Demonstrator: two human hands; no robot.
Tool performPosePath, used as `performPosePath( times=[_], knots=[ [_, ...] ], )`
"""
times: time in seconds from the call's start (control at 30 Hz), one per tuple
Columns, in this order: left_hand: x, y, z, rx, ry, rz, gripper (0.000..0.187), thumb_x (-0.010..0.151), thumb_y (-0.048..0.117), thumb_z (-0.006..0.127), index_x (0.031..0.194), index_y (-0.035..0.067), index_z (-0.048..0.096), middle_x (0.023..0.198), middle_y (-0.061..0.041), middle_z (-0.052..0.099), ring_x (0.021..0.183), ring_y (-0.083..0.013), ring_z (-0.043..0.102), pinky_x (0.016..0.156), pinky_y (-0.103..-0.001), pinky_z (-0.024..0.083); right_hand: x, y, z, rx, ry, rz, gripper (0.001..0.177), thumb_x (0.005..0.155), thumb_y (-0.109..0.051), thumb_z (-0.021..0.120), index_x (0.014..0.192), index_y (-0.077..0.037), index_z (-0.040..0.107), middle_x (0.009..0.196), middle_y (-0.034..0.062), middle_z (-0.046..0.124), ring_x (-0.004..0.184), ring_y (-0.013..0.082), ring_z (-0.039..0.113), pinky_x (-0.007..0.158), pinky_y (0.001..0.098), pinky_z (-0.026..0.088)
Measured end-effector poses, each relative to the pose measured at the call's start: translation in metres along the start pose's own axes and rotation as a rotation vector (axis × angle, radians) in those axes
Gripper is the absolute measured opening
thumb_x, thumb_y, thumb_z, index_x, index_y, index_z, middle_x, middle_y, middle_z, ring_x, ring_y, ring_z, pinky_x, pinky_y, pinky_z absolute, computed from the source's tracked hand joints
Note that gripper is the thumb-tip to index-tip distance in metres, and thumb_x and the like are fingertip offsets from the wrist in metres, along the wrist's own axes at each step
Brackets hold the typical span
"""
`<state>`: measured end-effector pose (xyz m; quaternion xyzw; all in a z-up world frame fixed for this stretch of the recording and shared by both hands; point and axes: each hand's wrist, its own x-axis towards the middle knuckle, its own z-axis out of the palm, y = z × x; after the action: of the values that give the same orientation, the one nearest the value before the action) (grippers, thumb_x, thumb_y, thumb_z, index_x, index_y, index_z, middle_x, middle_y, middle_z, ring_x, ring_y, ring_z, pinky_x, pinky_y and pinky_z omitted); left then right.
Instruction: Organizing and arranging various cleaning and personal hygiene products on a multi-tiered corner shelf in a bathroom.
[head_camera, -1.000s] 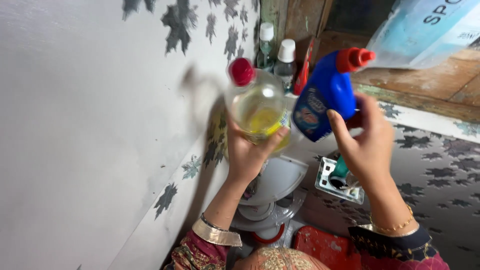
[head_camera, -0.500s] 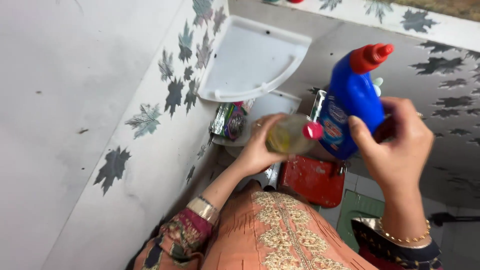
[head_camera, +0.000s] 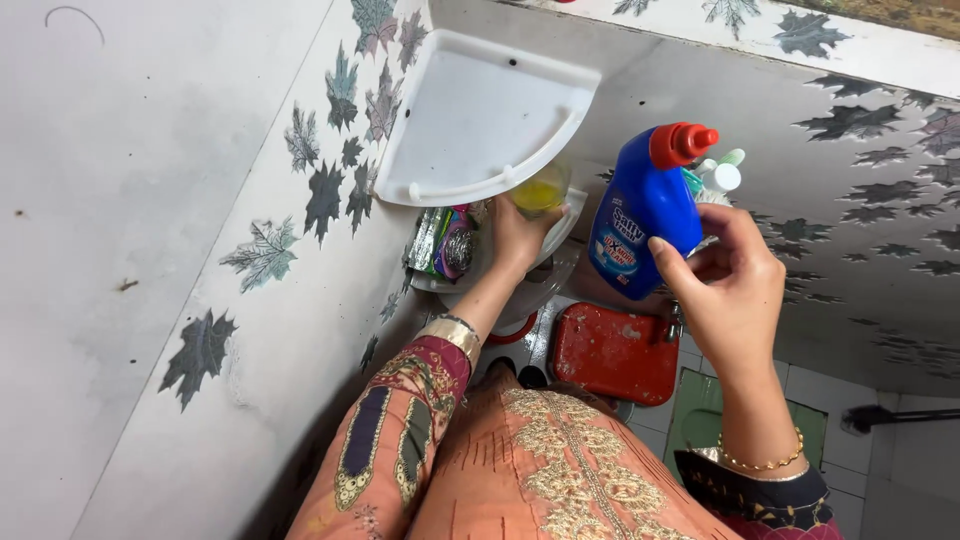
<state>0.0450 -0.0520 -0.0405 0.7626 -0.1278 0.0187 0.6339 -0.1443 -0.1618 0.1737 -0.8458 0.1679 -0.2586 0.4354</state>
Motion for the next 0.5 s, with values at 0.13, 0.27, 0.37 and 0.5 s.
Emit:
performPosePath(
  times=[0.13,0.27,0.37,0.5],
  knots=[
    [-0.002,0.009,0.001,0.094,0.048,0.053,0.103,0.067,0.031,0.096,0.142,-0.005,0.034,0.138,-0.028,0.046,0.129,-0.0426,0.048,0.109,-0.050,0.041,-0.002,0.004,-0.002,0.020,-0.010,0.007,0.036,0.092,-0.010,0.081,0.121,0.003,0.064,0.102,0.0063,0.073,0.074,0.0055,0.062,0.066,0.0222,0.052],
    [-0.002,0.015,-0.010,0.206,-0.089,0.021,0.100,0.068,0.033,0.096,0.142,-0.001,0.038,0.140,-0.025,0.049,0.133,-0.0418,0.047,0.114,-0.050,0.039,-0.005,0.002,0.000,0.009,-0.063,0.001,0.039,0.090,-0.010,0.081,0.123,0.002,0.063,0.100,0.0069,0.072,0.075,0.0063,0.064,0.066,0.0233,0.054],
    [-0.014,0.026,-0.024,0.246,-0.072,0.115,0.115,0.059,0.029,0.098,0.142,-0.007,0.027,0.138,-0.031,0.041,0.134,-0.0483,0.038,0.111,-0.053,0.034,-0.006,-0.002,0.003,-0.026,-0.155,-0.002,0.043,0.088,-0.012,0.081,0.125,0.001,0.063,0.095,0.0081,0.071,0.075,0.0085,0.066,0.064,0.0254,0.055],
    [-0.049,0.035,-0.052,0.232,-0.138,0.054,0.111,0.063,0.019,0.094,0.146,-0.007,0.024,0.137,-0.031,0.039,0.129,-0.0442,0.041,0.106,-0.050,0.040,-0.010,-0.001,0.010,-0.085,-0.335,-0.037,0.047,0.085,-0.014,0.080,0.127,-0.003,0.062,0.094,0.0086,0.073,0.077,0.0123,0.071,0.067,0.0284,0.057]
  ],
)
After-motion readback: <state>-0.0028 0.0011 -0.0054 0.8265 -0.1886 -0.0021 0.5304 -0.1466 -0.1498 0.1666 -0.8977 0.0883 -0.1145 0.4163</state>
